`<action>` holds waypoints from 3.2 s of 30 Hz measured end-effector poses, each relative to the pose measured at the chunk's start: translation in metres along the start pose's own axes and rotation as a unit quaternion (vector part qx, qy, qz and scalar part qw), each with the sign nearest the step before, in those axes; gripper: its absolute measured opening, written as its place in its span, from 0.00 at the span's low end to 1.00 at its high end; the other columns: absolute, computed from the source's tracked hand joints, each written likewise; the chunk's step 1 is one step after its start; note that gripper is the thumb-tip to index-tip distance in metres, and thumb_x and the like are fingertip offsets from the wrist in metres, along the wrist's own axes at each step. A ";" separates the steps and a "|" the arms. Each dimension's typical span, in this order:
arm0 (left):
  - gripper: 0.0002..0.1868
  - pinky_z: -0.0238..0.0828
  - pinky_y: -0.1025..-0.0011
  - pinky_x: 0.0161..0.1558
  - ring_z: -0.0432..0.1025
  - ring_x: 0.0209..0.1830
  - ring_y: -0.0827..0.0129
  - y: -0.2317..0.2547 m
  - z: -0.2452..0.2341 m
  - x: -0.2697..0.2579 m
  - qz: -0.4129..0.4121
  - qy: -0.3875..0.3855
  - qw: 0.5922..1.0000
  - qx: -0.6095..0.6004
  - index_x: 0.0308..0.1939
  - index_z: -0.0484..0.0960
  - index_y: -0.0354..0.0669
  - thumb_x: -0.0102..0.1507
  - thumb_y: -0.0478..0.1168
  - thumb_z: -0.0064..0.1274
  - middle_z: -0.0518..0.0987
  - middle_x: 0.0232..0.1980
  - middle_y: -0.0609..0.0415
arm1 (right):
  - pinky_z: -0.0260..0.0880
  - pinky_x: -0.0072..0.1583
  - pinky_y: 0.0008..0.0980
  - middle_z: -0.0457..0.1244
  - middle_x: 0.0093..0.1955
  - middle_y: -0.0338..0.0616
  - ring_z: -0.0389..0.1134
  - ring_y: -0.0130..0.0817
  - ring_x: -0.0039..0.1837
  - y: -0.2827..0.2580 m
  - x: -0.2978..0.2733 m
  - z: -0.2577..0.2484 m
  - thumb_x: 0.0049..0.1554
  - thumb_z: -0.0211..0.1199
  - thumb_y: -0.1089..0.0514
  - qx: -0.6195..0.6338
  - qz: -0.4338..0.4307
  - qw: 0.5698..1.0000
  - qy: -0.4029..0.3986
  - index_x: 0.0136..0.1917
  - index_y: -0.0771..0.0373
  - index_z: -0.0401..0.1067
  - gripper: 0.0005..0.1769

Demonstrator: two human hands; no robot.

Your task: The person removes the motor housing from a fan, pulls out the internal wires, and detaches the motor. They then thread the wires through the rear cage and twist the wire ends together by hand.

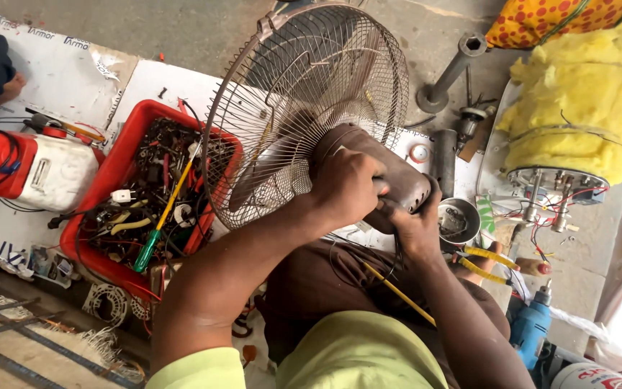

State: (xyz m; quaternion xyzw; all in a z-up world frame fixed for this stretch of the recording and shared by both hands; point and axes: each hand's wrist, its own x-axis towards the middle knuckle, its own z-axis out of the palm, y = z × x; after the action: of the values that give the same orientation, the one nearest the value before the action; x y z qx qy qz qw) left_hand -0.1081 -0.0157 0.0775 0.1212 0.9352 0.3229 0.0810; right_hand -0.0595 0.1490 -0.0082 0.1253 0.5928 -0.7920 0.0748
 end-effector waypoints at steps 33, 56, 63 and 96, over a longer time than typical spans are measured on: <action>0.66 0.59 0.30 0.61 0.55 0.71 0.25 -0.032 -0.086 0.025 -0.003 0.142 0.960 0.240 0.77 0.58 0.50 0.41 0.59 0.80 0.51 0.78 0.27 | 0.73 0.62 0.42 0.60 0.68 0.51 0.67 0.41 0.64 -0.032 0.015 -0.071 0.43 0.77 0.61 -0.088 0.011 0.996 -0.009 0.78 0.58 0.51 0.55; 0.63 0.64 0.37 0.64 0.61 0.70 0.32 -0.049 -0.084 0.015 0.051 0.253 0.938 0.231 0.75 0.68 0.50 0.41 0.60 0.83 0.59 0.72 0.25 | 0.73 0.53 0.35 0.72 0.51 0.46 0.76 0.36 0.52 -0.090 -0.002 -0.020 0.62 0.64 0.60 -0.473 -0.190 0.855 -0.095 0.58 0.60 0.77 0.11; 0.63 0.64 0.38 0.64 0.61 0.69 0.33 -0.053 -0.085 0.016 0.036 0.233 0.947 0.220 0.76 0.66 0.51 0.41 0.59 0.83 0.60 0.72 0.27 | 0.73 0.51 0.35 0.72 0.50 0.48 0.75 0.37 0.49 -0.083 -0.003 -0.017 0.53 0.75 0.57 -0.506 -0.213 0.836 0.010 0.52 0.56 0.83 0.12; 0.62 0.63 0.37 0.66 0.61 0.70 0.32 -0.041 -0.082 0.016 0.006 0.243 0.942 0.230 0.76 0.66 0.57 0.41 0.58 0.82 0.58 0.75 0.33 | 0.74 0.60 0.31 0.68 0.66 0.44 0.71 0.32 0.64 -0.079 0.031 -0.039 0.52 0.69 0.65 -0.279 -0.122 0.932 -0.194 0.73 0.63 0.57 0.38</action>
State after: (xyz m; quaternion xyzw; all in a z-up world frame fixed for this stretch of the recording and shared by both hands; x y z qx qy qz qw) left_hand -0.1499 -0.0905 0.1149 0.0599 0.9745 0.1187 -0.1808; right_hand -0.1060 0.2096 0.0448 -0.1302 0.7745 -0.6066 0.1232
